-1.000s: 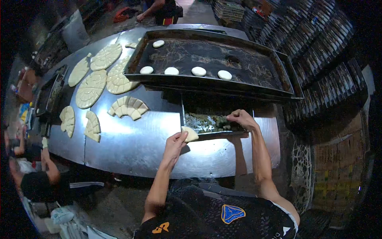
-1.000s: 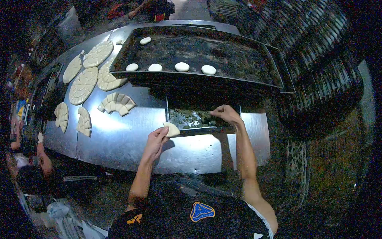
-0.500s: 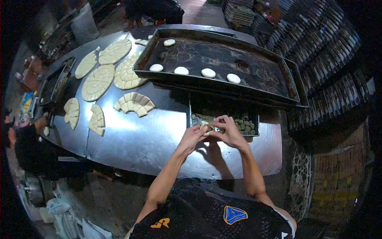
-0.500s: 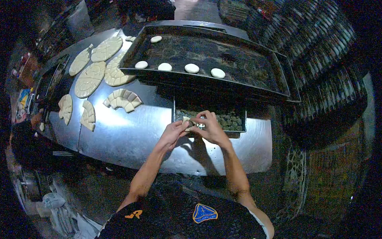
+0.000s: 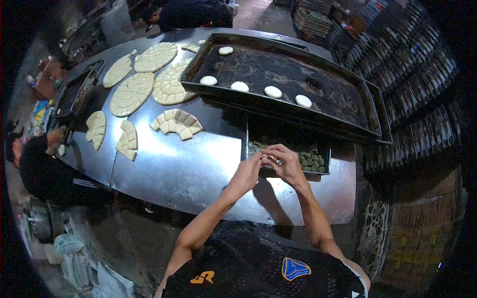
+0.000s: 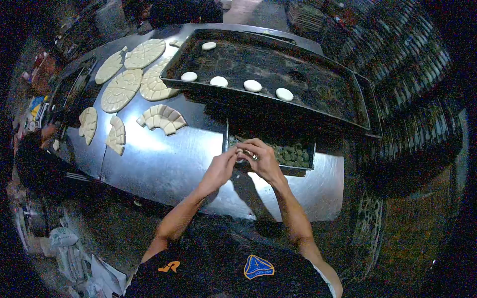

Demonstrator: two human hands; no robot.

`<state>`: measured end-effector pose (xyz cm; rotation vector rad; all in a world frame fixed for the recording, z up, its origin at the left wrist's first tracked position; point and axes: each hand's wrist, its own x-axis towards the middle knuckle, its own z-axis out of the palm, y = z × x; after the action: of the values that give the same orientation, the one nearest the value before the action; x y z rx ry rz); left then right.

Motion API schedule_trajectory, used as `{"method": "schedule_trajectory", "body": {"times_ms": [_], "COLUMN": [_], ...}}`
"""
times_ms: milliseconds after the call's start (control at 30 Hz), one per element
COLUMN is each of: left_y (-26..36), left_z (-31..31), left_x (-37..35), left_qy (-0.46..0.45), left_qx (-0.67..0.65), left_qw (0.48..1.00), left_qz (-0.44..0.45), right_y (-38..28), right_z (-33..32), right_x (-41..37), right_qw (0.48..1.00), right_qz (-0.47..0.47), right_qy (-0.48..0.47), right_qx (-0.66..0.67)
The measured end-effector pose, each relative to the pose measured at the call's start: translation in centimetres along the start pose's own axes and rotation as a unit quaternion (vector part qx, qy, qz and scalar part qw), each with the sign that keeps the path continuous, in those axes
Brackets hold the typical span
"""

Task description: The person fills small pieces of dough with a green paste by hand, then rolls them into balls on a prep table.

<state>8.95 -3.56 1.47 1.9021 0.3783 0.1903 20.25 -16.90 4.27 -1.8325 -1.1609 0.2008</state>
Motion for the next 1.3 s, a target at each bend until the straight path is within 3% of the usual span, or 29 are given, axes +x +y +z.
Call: {"method": "schedule_trajectory", "body": {"times_ms": [67, 133, 200, 267, 333, 367, 500, 567, 633, 733, 800, 900, 1000, 1033, 1067, 1100, 1133, 1200, 1267, 1300], "left_y": [-2.3, -0.9, -0.9, -1.4, -1.3, -1.2, -2.2, -2.6, -2.8, -3.0, -3.1, -4.6, -5.7, -5.1, -7.2, -8.2, -8.9, -9.3, -9.6, -10.0], "left_z": [0.5, -1.6, -1.8, -1.8, -2.2, -2.7, -2.1, -2.7, -3.5, -5.4, -5.0, -4.8, -5.6, -6.7, -6.9, -7.7, -8.6, -10.1, -11.0, -11.2], "left_x": [-0.8, -1.6, -2.3, -2.9, -3.1, -3.1, -3.7, -3.6, -3.9, -4.8, -5.2, -5.4, -6.4, -7.8, -7.7, -8.5, -9.6, -12.3, -14.8, -15.9], "left_qy": [-0.028, -0.048, -0.051, -0.052, -0.022, -0.014, 0.099, 0.102, 0.099, 0.093, 0.138, 0.176, 0.222, 0.221, 0.299, 0.314, 0.328, 0.365, 0.391, 0.411], "left_qx": [-0.207, -0.446, -0.536, -0.528, -0.578, -0.651, -0.600, -0.570, -0.527, -0.551, -0.558, -0.534, -0.463, -0.431, -0.386, -0.386, -0.385, -0.360, -0.359, -0.355], "left_qw": [0.978, 0.888, 0.836, 0.842, 0.810, 0.749, 0.791, 0.815, 0.844, 0.828, 0.818, 0.826, 0.858, 0.874, 0.871, 0.865, 0.860, 0.854, 0.842, 0.835], "left_qz": [0.007, -0.103, -0.106, -0.095, -0.098, -0.122, -0.066, -0.037, -0.013, -0.053, -0.031, 0.022, 0.011, -0.034, -0.055, -0.061, -0.067, -0.090, -0.093, -0.090], "right_y": [0.3, -0.9, -3.2, -3.6, -2.6, -2.4, -5.2, -5.7, -5.2, -5.6, -6.0, -6.6, -6.1, -3.7, -1.0, 2.2, 2.2, 1.3, -1.4, -3.0], "right_z": [-0.1, 0.2, 0.5, 1.8, 3.0, 3.3, 4.2, 5.5, 6.2, 7.0, 7.8, 9.1, 10.8, 12.7, 14.7, 16.4, 17.6, 15.7, 13.9, 13.2], "right_x": [0.0, 0.3, 0.4, 0.6, 1.1, 1.2, 2.0, 1.9, 1.8, 1.9, 2.3, 2.5, 2.0, 1.4, 0.6, -0.8, -1.4, 0.4, 3.7, 5.6], "right_qw": [1.000, 0.999, 0.998, 0.998, 0.997, 0.997, 0.998, 0.997, 0.998, 0.998, 0.992, 0.994, 0.997, 0.998, 0.996, 0.991, 0.995, 0.973, 0.984, 0.991], "right_qz": [-0.005, 0.018, -0.005, -0.034, -0.028, -0.032, -0.007, 0.032, 0.034, 0.020, 0.022, -0.011, -0.030, -0.054, -0.078, -0.043, -0.008, -0.064, -0.090, -0.050], "right_qy": [-0.009, -0.010, -0.037, -0.052, -0.025, -0.029, -0.026, 0.027, 0.016, -0.004, -0.008, 0.002, -0.009, -0.013, -0.015, -0.106, -0.096, -0.153, -0.073, -0.024], "right_qx": [0.001, 0.031, 0.054, -0.002, 0.060, 0.063, 0.053, 0.061, 0.048, 0.059, 0.128, 0.105, 0.068, 0.014, -0.041, -0.072, -0.041, -0.162, -0.137, -0.118]}}
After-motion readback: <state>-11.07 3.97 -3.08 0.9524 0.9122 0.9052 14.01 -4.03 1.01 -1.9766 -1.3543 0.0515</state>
